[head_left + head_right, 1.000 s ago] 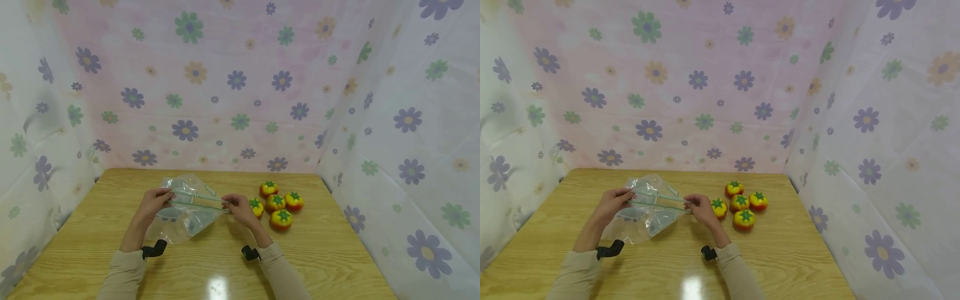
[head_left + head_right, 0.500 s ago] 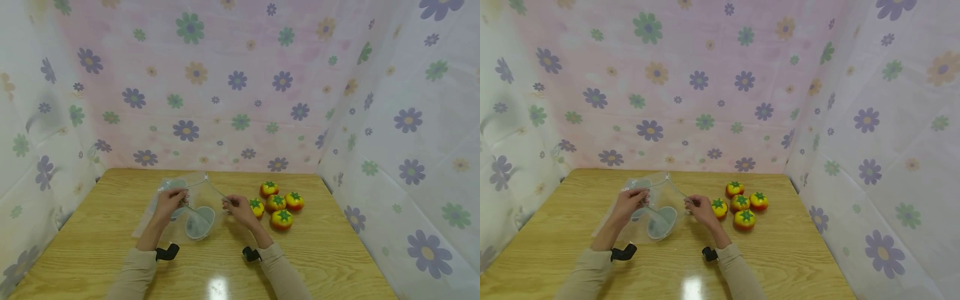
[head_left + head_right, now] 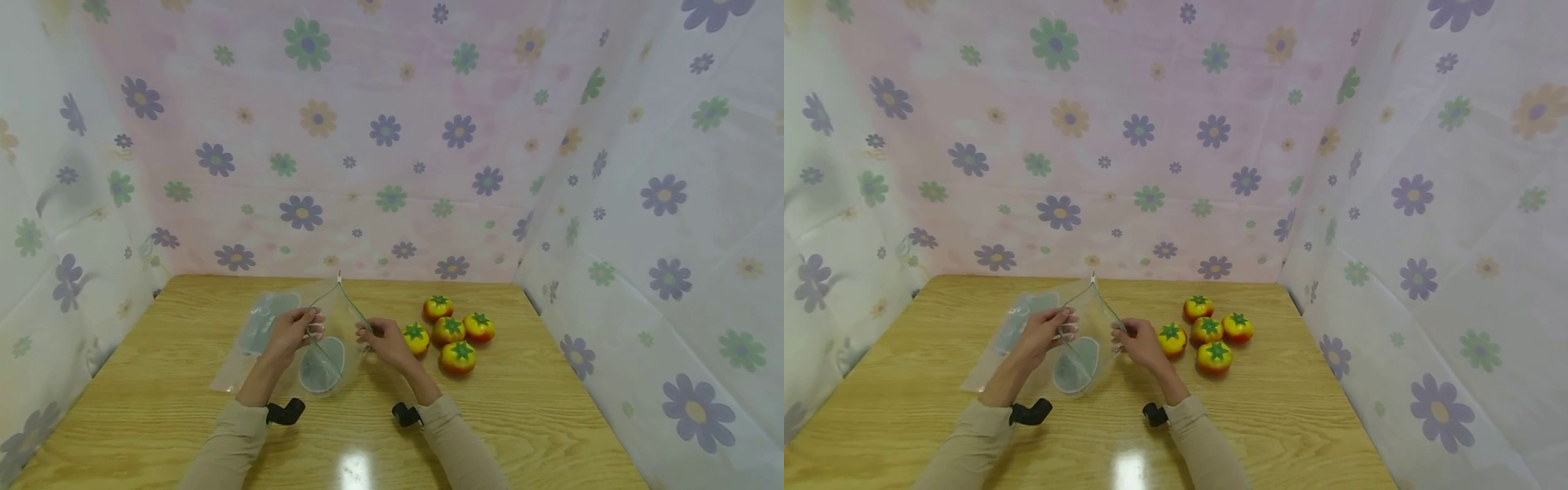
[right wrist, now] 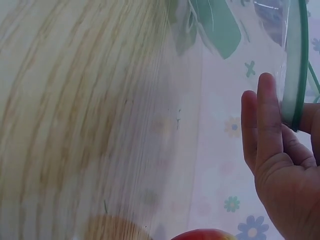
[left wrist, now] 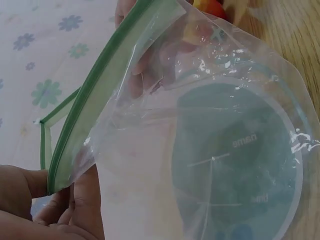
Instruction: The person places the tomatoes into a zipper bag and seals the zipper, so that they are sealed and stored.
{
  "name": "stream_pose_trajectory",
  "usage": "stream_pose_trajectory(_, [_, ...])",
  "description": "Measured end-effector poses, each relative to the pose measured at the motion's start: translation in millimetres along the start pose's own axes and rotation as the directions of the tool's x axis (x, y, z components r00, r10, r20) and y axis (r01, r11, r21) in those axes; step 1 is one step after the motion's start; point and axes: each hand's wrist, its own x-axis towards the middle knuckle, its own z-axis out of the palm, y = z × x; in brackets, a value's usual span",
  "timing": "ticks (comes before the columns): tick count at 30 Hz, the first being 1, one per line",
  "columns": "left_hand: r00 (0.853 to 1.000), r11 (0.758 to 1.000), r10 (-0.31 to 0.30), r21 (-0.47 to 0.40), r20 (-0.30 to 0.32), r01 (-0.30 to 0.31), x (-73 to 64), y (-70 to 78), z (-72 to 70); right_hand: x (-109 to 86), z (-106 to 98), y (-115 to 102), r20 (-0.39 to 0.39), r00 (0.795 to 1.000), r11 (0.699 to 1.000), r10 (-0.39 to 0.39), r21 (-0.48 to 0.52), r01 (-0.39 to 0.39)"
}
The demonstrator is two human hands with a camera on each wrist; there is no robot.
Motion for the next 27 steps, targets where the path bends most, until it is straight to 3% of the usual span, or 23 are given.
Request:
stream_pose_trajectory(3, [1.0, 0.999, -0.011, 0.043, -0.01, 0.011, 0.2, -0.4, 2.8, 0.2, 2, -3, 0.01, 1.0, 1.0, 0.013, -0.006, -0.013])
stream_pose_trajectory(7, [1.0, 0.999, -0.005, 0.038, -0.03, 0.006, 2.7, -2.7, 7.2, 0.6, 3, -2, 0.016, 0.999, 0.999, 0.039, -0.014, -0.039])
stream_pose_trajectory(15, [0.999, 1.0, 0.02, 0.001, -0.033, -0.02, 7.2, -6.4, 17.0, 1.2, 4, 1, 0.018, 0.996, 0.996, 0.088, 0.02, -0.088])
stream_pose_trajectory(27, [1.0, 0.999, 0.011, -0.048, -0.021, -0.012, 9.3, -12.6, 21.0, -2.4, -6, -4, 0.021, 0.995, 0.995, 0.094, -0.044, -0.093])
